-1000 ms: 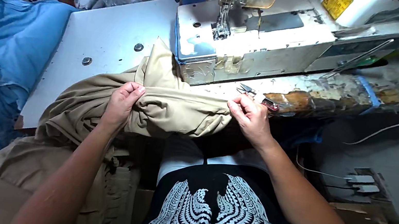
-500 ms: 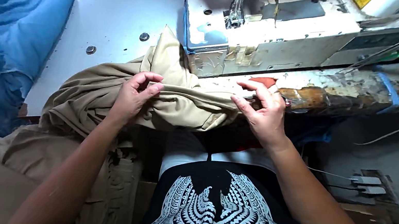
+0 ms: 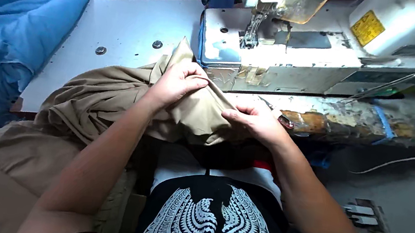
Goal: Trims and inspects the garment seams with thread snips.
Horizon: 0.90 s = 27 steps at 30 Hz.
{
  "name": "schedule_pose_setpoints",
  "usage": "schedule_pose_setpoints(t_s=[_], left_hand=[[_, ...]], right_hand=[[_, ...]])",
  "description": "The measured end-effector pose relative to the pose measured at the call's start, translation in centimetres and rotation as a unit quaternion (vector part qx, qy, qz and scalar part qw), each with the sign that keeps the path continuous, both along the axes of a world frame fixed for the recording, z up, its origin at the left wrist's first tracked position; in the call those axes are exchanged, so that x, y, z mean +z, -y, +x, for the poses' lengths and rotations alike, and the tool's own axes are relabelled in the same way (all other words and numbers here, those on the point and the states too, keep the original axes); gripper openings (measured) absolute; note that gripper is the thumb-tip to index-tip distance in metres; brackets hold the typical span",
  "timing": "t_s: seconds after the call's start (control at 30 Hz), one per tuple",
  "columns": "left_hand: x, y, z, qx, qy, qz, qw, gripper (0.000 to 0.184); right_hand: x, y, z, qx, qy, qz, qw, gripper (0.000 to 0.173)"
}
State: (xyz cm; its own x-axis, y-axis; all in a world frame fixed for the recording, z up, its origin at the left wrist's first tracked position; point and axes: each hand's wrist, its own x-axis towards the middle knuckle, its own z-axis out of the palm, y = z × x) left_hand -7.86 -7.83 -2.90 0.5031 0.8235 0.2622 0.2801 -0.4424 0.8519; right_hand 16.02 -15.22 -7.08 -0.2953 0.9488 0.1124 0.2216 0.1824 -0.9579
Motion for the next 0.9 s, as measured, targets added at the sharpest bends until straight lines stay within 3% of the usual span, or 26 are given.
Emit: schedule_pose_setpoints(t_s=[0.23, 0.53, 0.9], left_hand=[[-4.5, -0.3, 0.4, 0.041, 0.061, -0.027, 0.997, 0.003], [-4.6, -0.8, 0.4, 0.039, 0.021, -0.009, 0.999, 0.005], [-4.4, -0.9, 0.4, 0.046, 0.006, -0.025, 0.999, 0.007]], right_hand=[[-3.4, 2.5, 2.3, 0.011, -0.079, -0.11, 0.991, 0.022], [-6.1, 2.8, 0.8, -0.036, -0.146, -0.137, 0.979, 0.045], [-7.1, 2.4, 0.7, -0.042, -0.122, -0.101, 0.986, 0.049]])
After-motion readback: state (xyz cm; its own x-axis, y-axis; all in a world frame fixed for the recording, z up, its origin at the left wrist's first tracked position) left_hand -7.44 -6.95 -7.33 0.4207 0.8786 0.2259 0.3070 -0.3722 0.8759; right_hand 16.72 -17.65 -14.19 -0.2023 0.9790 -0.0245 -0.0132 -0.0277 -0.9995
